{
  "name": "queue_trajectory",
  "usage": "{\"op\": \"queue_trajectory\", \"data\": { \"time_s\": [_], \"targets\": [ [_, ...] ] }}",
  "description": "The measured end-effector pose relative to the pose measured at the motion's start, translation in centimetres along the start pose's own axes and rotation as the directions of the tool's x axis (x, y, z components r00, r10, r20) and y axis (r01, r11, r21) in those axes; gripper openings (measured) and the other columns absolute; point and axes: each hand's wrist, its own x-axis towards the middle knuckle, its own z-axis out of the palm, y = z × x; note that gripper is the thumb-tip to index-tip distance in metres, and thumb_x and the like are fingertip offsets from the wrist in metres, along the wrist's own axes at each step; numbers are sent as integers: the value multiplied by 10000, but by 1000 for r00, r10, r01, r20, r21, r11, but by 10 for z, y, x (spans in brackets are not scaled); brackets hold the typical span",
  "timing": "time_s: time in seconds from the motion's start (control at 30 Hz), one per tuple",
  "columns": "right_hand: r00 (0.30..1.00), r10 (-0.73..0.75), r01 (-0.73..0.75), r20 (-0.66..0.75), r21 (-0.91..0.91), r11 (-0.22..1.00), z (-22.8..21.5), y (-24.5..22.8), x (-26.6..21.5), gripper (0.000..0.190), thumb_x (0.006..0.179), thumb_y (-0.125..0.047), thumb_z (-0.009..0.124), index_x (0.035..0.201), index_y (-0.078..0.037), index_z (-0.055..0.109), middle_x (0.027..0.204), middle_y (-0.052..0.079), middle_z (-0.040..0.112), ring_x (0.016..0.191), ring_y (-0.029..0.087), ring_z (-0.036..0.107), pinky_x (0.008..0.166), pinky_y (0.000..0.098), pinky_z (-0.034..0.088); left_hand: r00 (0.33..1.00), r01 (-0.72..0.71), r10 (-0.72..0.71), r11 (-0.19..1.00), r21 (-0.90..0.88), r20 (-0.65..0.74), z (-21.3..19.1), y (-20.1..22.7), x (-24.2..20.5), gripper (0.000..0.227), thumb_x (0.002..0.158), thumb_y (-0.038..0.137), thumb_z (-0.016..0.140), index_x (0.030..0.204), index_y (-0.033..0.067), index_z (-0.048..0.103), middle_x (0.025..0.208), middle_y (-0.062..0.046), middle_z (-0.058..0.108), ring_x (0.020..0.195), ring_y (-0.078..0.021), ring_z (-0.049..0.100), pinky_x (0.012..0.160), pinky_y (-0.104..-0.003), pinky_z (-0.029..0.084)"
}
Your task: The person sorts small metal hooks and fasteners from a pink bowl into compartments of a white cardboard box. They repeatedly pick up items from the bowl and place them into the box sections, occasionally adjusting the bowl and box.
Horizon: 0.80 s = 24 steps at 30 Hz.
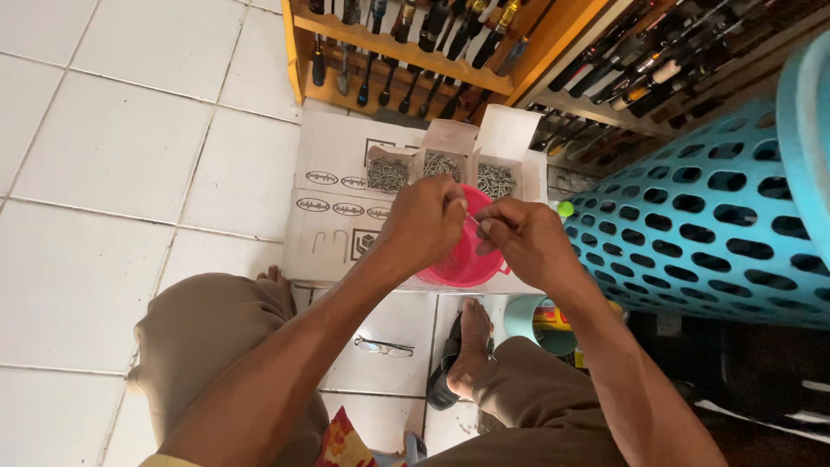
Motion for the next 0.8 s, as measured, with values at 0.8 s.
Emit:
{"op": "queue_trajectory", "data": {
  "time_s": [0.8],
  "targets": [
    [999,28,-36,29,369,929,0,42,4,288,910,65,635,1198,48,657,901,210,726,757,243,747,750,377,631,984,104,-113,992,70,140,44,-34,16,203,888,208,604,935,125,784,856,-159,765,929,-398,755,802,-506,577]
  ]
}}
